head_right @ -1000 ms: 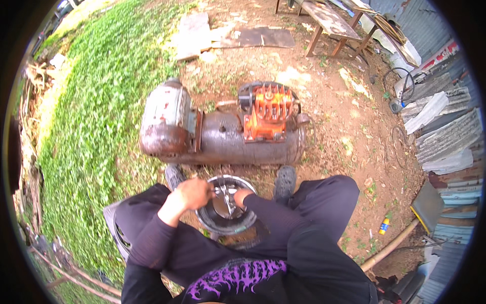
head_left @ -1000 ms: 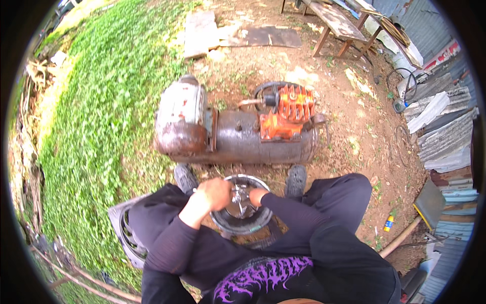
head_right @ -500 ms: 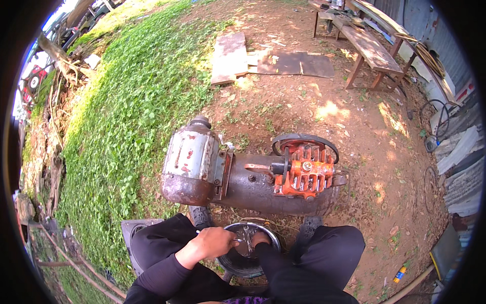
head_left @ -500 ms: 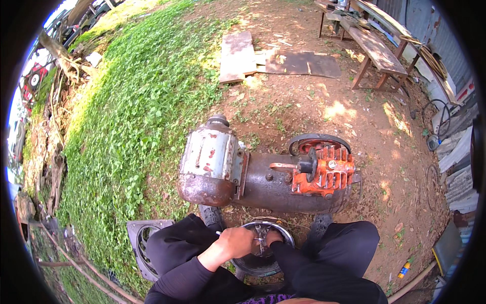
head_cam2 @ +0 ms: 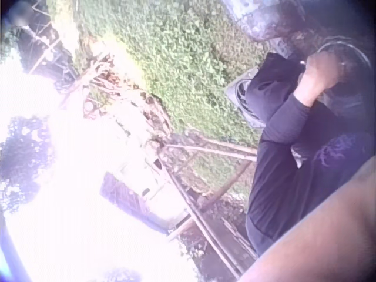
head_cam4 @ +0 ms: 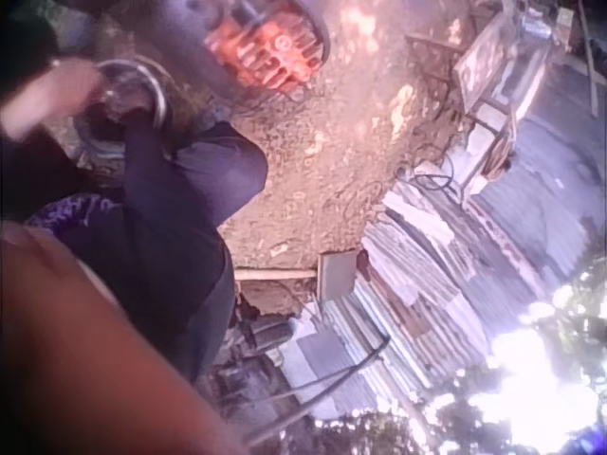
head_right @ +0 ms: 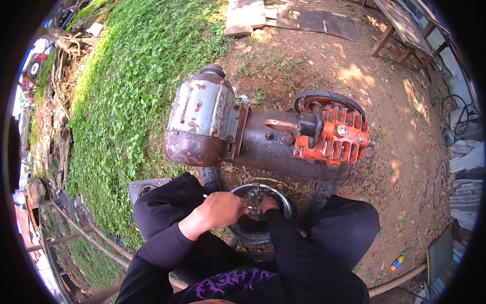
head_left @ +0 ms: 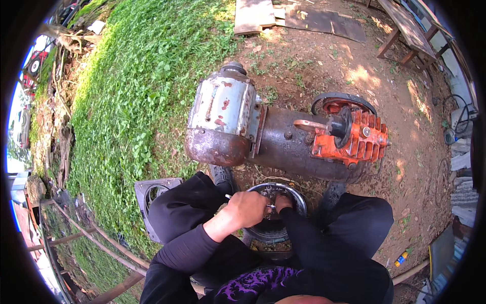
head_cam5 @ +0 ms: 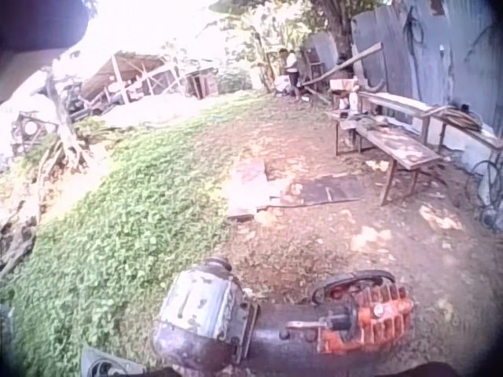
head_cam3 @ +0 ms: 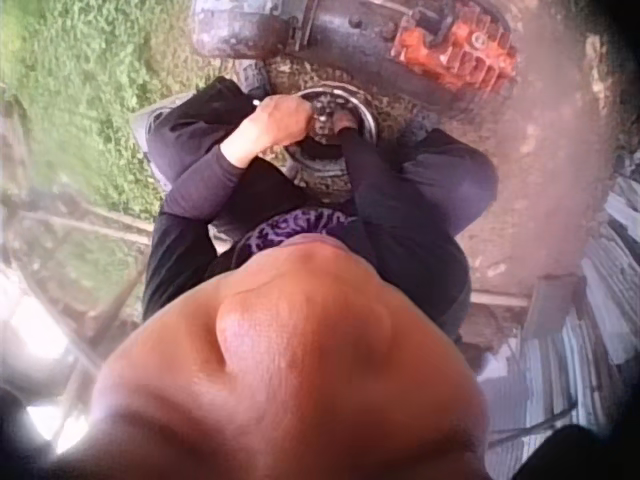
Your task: The person cleans wrenches in a bucket of liquid, uses a wrench to work on the bolts of an air compressor pump, and handles small metal parts.
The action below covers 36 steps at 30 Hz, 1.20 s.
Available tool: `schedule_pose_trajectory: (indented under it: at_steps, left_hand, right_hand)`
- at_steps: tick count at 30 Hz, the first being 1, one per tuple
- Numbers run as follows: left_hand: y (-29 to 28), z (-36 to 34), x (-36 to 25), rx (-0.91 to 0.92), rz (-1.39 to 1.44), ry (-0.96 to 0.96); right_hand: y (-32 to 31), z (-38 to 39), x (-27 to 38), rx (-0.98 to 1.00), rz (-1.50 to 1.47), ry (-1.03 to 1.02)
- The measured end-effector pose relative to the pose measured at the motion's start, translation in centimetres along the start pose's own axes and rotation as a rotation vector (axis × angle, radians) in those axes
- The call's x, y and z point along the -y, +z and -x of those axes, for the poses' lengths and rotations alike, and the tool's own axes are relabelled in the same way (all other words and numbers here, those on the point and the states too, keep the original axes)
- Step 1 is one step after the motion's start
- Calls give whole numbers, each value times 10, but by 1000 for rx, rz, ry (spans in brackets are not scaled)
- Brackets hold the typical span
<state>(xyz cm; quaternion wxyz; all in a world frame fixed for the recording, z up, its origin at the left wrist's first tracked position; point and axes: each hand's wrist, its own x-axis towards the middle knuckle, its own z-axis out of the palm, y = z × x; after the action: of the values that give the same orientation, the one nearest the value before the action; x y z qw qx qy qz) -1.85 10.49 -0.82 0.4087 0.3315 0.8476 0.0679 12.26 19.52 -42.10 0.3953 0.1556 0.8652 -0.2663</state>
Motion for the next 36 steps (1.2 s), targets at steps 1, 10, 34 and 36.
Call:
schedule_pose_trajectory:
  at_steps: [1, 10, 34, 36]
  left_hand:
    - [4, -5, 3, 16, -28, -14]
    - [17, -5, 17, 15, -22, -38]
    - [79, -25, 17, -347, 1496, -14]
    - [66, -16, 13, -360, 1663, -38]
  right_hand:
    - [-2, 9, -3, -34, 66, -2]
    - [-77, 40, 13, 268, -179, -3]
    - [-215, 254, 75, -38, -904, -436]
    - [-213, 249, 80, -184, -780, -522]
